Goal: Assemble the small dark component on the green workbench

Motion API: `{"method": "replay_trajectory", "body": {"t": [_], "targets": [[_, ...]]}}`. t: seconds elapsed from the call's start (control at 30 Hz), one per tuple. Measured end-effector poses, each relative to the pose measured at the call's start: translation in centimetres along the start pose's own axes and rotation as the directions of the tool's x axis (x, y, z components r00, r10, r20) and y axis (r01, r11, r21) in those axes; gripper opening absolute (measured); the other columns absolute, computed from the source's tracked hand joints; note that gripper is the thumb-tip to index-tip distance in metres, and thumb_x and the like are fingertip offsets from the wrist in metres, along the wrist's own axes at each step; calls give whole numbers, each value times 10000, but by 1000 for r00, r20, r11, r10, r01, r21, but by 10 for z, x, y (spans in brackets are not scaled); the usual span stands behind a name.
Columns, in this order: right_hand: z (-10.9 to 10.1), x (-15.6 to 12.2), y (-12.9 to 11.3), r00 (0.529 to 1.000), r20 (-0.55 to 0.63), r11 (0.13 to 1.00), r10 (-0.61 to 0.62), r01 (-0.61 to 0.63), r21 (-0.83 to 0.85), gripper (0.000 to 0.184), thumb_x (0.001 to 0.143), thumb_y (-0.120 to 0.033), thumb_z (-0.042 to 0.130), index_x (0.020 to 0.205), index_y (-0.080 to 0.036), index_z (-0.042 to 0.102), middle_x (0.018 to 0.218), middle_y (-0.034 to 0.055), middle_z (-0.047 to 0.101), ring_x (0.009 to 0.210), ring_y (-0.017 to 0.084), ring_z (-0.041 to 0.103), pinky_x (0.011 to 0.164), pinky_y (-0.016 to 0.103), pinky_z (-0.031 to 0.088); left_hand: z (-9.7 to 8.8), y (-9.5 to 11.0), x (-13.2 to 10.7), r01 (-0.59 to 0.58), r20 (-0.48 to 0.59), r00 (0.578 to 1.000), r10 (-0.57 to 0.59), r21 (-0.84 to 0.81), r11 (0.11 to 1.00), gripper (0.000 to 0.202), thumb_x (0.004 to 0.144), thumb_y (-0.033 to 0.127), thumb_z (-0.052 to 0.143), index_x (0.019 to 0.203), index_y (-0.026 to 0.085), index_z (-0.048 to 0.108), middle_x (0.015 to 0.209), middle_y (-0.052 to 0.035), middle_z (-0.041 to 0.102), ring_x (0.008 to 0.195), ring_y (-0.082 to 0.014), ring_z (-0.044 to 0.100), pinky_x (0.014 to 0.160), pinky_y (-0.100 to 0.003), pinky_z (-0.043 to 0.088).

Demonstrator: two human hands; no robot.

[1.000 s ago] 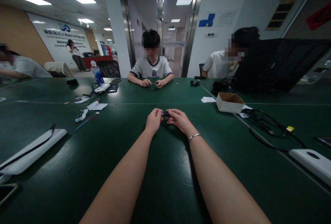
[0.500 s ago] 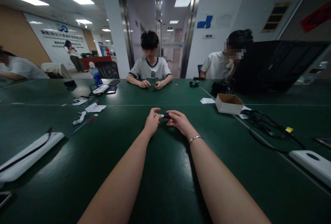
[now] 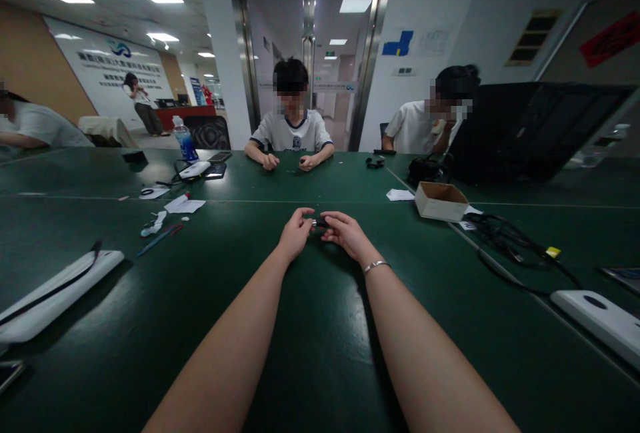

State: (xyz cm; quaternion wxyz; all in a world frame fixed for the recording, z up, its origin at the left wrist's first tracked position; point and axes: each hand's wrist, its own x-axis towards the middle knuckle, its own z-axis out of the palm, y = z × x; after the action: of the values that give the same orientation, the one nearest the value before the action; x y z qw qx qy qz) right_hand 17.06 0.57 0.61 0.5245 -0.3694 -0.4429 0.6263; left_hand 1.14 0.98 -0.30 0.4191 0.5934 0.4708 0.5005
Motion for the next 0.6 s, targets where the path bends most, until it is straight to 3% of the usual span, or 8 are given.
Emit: {"method": "replay_trajectory", "body": {"t": [0.17, 0.33, 0.5, 0.6], "targets": [[0, 1, 1, 1000, 9, 1000, 0, 0, -10, 96, 860, -139, 655, 947, -162, 690, 774, 35, 690, 523, 90, 605, 575, 233, 605, 0, 3, -1, 16, -19, 1000, -16, -16, 1000, 249, 885, 315, 469, 1042, 165, 592, 596, 32, 527, 478, -92, 434, 490, -196, 332], [-1, 1, 2, 1000, 11, 1000, -10, 10, -4, 92, 848, -153, 686, 940, -161, 694, 785, 40, 690, 527, 92, 606, 576, 236, 604, 0, 5, 0, 69, -39, 997, -70, -36, 997, 236, 840, 202, 465, 1035, 163, 593, 634, 28, 545, 472, -84, 443, 480, -194, 352], [-1, 1, 1, 1000, 15, 1000, -2, 2, -7, 100, 862, -140, 653, 953, -158, 691, 805, 50, 698, 528, 91, 605, 582, 236, 605, 0, 3, 1, 29, -31, 999, -29, -1, 1000, 239, 880, 308, 471, 1017, 163, 601, 586, 34, 525, 452, -87, 418, 456, -194, 320], [-1, 1, 1, 1000, 15, 1000, -3, 3, -7, 103, 858, -139, 657, 953, -155, 692, 806, 52, 695, 528, 90, 604, 581, 237, 605, -1, 2, 1, 37, -25, 999, -37, -5, 999, 231, 838, 232, 511, 1040, 161, 599, 632, 30, 549, 471, -79, 435, 475, -188, 340]]}}
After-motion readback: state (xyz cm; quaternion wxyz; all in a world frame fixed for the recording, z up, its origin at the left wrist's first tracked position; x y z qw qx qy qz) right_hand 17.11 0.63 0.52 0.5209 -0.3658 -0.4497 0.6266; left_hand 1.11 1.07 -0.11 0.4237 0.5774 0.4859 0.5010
